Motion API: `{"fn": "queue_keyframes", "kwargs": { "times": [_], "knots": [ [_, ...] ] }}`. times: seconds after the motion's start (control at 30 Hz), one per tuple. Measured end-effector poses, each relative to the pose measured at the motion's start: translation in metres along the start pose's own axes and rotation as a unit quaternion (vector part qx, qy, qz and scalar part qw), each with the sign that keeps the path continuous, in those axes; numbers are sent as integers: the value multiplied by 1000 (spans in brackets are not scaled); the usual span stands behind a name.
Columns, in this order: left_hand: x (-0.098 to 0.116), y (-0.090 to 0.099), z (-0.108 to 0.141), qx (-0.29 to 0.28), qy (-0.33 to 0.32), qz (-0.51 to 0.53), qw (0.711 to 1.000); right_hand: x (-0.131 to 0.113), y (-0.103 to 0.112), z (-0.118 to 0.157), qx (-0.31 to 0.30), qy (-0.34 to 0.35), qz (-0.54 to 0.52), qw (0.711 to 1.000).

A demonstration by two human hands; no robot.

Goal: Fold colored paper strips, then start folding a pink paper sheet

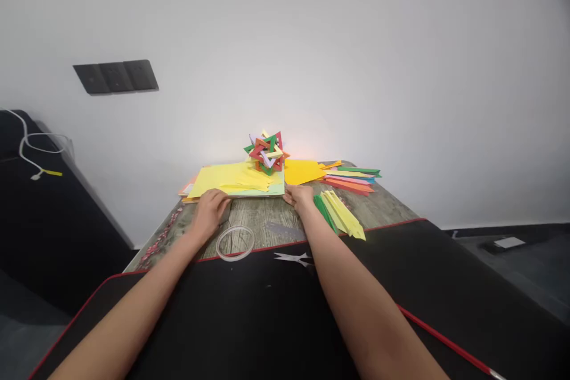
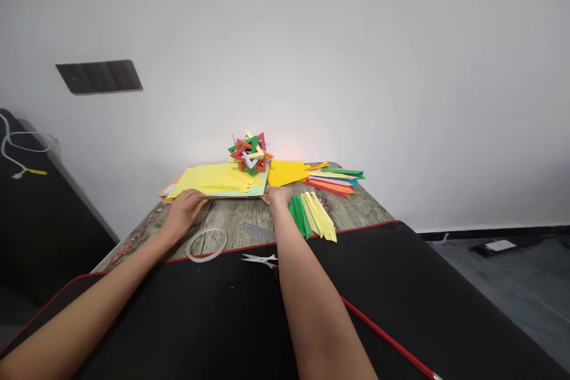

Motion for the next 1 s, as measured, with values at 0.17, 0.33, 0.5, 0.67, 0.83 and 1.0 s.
{"fn": "queue_keyframes", "kwargs": {
  "times": [0.17, 0.33, 0.5, 0.67, 0.83, 1.0],
  "knots": [
    [43, -27, -32, -74, -28, -26, 997, 10, -3, -3, -31, -49, -10, 998],
    [85, -49, -56, -102, -23, -45, 994, 10, -1, 1, -35, -48, -6, 998],
    [102, -61, -62, -116, -9, -48, 992, 3, -5, 3, -52, -32, -16, 998],
    [95, -55, -61, -106, 16, -44, 993, -1, -8, 0, -40, -23, -32, 998],
    [97, -50, -58, -101, 19, -47, 994, -3, -6, 0, -31, -12, -45, 998],
    [104, -49, -55, -113, -9, -72, 991, -5, -6, 3, -31, -10, -57, 998]
  ]
}}
Point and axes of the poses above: each hand's wrist, its own z-axis away from the middle knuckle, its own y-axis out of the back of the hand, x = y × z, the point moved 6 cm from there along -z, towards the middle knuckle, and after that the axes turned 9 degrees about y, right-handed, at the moved point
